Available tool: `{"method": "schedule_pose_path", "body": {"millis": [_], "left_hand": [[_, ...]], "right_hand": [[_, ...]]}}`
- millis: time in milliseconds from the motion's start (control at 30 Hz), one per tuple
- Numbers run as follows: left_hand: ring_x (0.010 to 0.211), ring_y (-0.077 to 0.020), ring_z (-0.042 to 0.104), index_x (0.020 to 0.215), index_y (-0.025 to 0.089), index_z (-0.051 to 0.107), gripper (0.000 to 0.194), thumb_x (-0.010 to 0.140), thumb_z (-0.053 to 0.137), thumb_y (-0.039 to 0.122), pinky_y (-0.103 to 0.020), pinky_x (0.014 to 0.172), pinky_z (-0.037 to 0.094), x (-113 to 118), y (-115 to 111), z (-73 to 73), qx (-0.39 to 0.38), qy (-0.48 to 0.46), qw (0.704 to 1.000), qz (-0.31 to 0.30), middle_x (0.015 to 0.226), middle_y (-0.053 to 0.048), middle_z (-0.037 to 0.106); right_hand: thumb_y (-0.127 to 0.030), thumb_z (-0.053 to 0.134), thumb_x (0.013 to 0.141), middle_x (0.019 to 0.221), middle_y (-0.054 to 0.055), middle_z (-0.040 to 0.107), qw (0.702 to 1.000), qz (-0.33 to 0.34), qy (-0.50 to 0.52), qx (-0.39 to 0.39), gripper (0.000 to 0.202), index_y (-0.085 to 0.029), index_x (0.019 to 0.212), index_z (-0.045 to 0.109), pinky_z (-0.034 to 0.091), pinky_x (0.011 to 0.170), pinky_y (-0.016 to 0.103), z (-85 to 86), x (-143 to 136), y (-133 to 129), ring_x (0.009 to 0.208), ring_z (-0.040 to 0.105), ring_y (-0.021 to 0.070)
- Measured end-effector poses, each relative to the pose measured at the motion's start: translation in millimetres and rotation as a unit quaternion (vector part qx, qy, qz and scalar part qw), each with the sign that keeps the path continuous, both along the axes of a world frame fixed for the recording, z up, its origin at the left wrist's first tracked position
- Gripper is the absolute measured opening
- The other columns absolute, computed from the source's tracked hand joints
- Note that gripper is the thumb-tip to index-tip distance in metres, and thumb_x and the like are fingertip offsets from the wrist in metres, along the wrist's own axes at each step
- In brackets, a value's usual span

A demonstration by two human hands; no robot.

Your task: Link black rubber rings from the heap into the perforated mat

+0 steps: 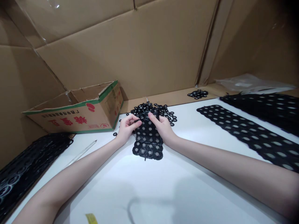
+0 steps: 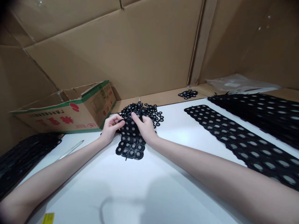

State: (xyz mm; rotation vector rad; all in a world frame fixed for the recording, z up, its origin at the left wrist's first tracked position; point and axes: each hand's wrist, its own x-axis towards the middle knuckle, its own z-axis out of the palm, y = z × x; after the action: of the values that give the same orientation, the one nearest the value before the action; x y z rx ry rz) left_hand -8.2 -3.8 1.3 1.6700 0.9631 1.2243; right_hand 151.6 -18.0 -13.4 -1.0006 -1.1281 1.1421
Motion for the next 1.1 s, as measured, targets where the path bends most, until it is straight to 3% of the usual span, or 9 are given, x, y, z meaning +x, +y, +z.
{"method": "schedule_pose_path", "body": {"millis": [300,733,900,1100], "left_hand": [[0.044,-0.0068,0.036,0.062,0.015,0.052,0.032,0.071,0.068,0.041,-0.02,0.044,0.024,1,0,-0.5,0.001,0.006,1.0,0.015,0.048,0.005,0.045],[0.045,-0.0076,0.038,0.064,0.016,0.054,0.03,0.072,0.068,0.042,-0.021,0.045,0.027,1,-1,-2.1,0.007,0.006,1.0,0.027,0.049,0.005,0.044],[0.073,-0.0137,0.055,0.089,0.018,0.061,0.024,0.072,0.07,0.031,-0.023,0.063,0.039,-1,-2,2.4,0.088,0.015,0.996,0.032,0.082,-0.001,0.062],[0.104,-0.0219,0.054,0.109,0.021,0.059,0.034,0.077,0.066,0.028,-0.029,0.084,0.042,-5,-11,12.4,0.188,0.134,0.973,0.013,0.112,-0.006,0.06]], "right_hand": [[-0.067,0.06,0.065,0.053,0.0,0.056,0.999,-0.016,-0.02,0.019,0.05,-0.018,0.054,0.054,0.039,0.054,0.027,1.2,0,-1,0.059,0.052,0.0157],[-0.066,0.06,0.065,0.052,-0.001,0.056,1.0,-0.021,-0.018,0.015,0.049,-0.019,0.054,0.054,0.039,0.054,0.027,0.0,0,1,0.06,0.053,0.0164],[-0.058,0.063,0.069,0.066,0.001,0.064,1.0,0.006,0.024,-0.004,0.041,-0.018,0.067,0.062,0.044,0.065,0.03,2.0,0,-1,0.069,0.058,0.0184],[-0.047,0.069,0.068,0.09,0.003,0.07,0.995,0.059,0.081,0.023,0.031,-0.019,0.081,0.067,0.046,0.078,0.031,6.1,-1,-6,0.086,0.062,0.02]]}}
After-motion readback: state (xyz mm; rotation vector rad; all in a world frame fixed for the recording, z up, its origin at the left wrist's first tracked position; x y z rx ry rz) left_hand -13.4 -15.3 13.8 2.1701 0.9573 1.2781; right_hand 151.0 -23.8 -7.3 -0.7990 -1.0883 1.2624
